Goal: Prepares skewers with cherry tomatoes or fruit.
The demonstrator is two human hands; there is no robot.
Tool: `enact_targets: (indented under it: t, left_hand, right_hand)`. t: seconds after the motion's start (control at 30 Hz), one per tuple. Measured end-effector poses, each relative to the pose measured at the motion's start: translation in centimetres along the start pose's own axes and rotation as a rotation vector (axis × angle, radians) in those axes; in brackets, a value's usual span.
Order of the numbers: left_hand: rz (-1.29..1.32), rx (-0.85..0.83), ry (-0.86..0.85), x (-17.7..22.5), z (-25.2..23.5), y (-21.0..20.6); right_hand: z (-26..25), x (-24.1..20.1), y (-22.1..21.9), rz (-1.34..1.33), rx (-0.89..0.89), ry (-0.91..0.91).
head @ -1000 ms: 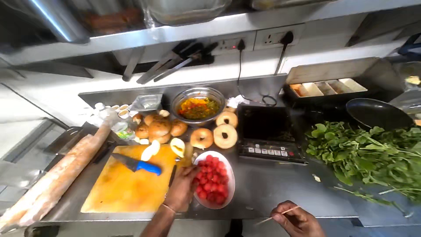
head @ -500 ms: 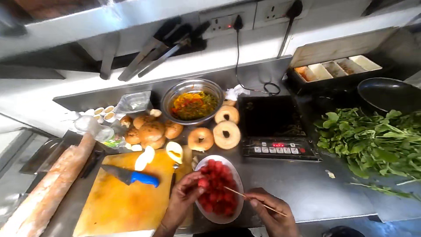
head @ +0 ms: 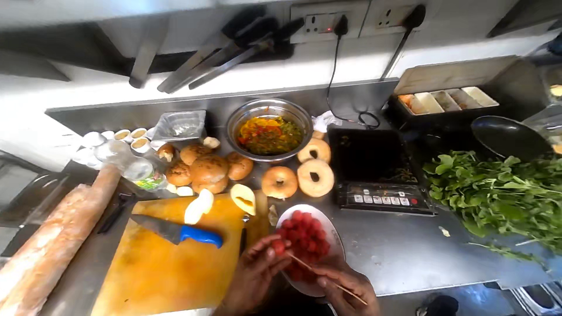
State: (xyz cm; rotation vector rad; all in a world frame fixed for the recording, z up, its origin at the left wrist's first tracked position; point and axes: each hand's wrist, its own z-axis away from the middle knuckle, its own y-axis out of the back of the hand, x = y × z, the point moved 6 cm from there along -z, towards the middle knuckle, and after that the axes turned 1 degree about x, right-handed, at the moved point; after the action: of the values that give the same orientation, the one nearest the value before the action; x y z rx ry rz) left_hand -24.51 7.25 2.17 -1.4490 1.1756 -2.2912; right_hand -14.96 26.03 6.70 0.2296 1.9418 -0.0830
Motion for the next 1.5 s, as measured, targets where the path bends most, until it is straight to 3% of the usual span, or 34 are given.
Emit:
enact_targets:
  t: [0.83,1.07,1.5]
  left_hand:
    - [0.007,-0.069,0.037,-0.8,1.4,0.1]
    - [-0.009,-0.02,0.042,-0.9,1.8,0.5]
    - [0.024,-0.026,0.007,-0.4,1.9,1.1]
  right_hand:
    - [1.4,0.2,-1.1,0.043,0.014,0.032]
    - [1.1,0.3,-1.0,0.056,0.059,0.035]
    - [0.7,0.1,-2.0,0.043,-0.005,0.044]
